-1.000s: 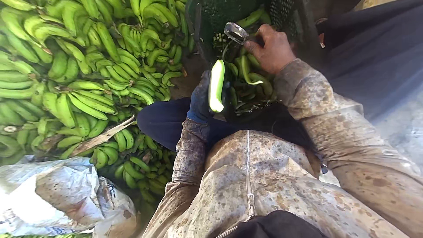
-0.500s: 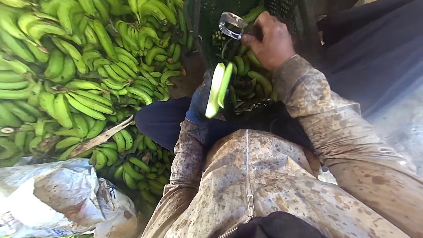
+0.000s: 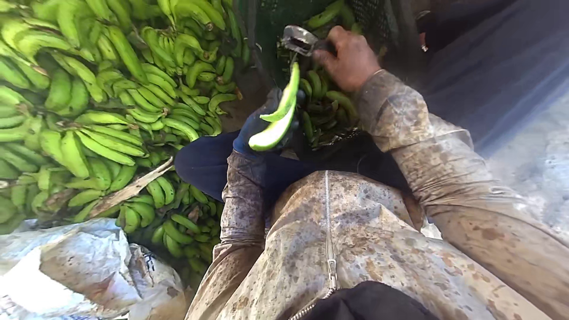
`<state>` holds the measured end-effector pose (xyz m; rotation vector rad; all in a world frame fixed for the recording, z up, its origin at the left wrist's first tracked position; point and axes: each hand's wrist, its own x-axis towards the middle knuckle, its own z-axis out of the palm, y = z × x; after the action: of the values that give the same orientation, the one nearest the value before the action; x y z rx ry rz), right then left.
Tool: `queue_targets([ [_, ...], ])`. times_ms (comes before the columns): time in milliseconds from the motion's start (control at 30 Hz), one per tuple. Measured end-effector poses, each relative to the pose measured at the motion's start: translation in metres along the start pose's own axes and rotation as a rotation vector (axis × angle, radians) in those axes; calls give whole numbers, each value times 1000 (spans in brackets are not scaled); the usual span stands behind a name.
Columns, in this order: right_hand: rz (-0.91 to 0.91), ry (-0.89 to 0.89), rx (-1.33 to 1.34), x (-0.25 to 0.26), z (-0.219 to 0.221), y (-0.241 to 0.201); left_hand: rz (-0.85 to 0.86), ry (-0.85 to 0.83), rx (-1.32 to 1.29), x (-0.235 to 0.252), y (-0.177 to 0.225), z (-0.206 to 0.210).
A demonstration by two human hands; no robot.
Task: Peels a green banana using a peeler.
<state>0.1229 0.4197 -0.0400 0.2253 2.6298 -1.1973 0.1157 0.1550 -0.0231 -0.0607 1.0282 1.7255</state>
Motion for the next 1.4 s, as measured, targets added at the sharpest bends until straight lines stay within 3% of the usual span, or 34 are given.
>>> queue_targets([
  [33, 45, 10, 6, 3, -5, 2, 6, 32, 56, -3, -1, 2],
  [100, 63, -12, 16, -6, -5, 1, 110, 261, 290, -3, -8, 8],
  [133, 30, -13, 19, -10, -4, -1, 168, 396, 462, 2, -8, 12],
  [200, -90, -18, 24, -22, 7, -5, 255, 511, 664, 12, -10, 11],
  [267, -134, -51, -11, -31, 21, -7, 266, 475, 772, 15, -13, 9],
  [333, 28, -32, -71, -23, 16, -6, 195, 358, 820, 14, -11, 12],
  [400, 235, -4, -81, -14, 8, -1, 179, 329, 704, 7, -18, 15],
  [433, 256, 9, -55, -9, 1, 0, 219, 366, 594, 9, -19, 16],
  [600, -56, 0, 76, -34, 23, -10, 610, 555, -151, 31, -30, 1],
  [733, -209, -110, 73, -49, 53, -13, 652, 819, -282, 38, -18, 8],
  [833, -204, -112, 46, -46, 57, -16, 689, 799, -263, 37, -18, 8],
  [967, -206, -92, 45, -39, 56, -16, 752, 691, -191, 48, -23, -1],
  [1100, -146, -113, 121, -25, 54, -12, 796, 532, -81, 59, -34, 14],
  [1233, -60, -110, 117, -8, 36, -3, 506, 281, 45, 43, -39, 5],
  [1300, 61, -56, 98, 1, 25, 3, 299, 258, 204, 34, -42, 8],
  [1333, 106, -17, 102, 4, 19, 7, 261, 251, 184, 35, -43, 8],
  [1400, 106, 49, 112, 2, 12, 9, 346, 229, -11, 40, -41, 3],
])
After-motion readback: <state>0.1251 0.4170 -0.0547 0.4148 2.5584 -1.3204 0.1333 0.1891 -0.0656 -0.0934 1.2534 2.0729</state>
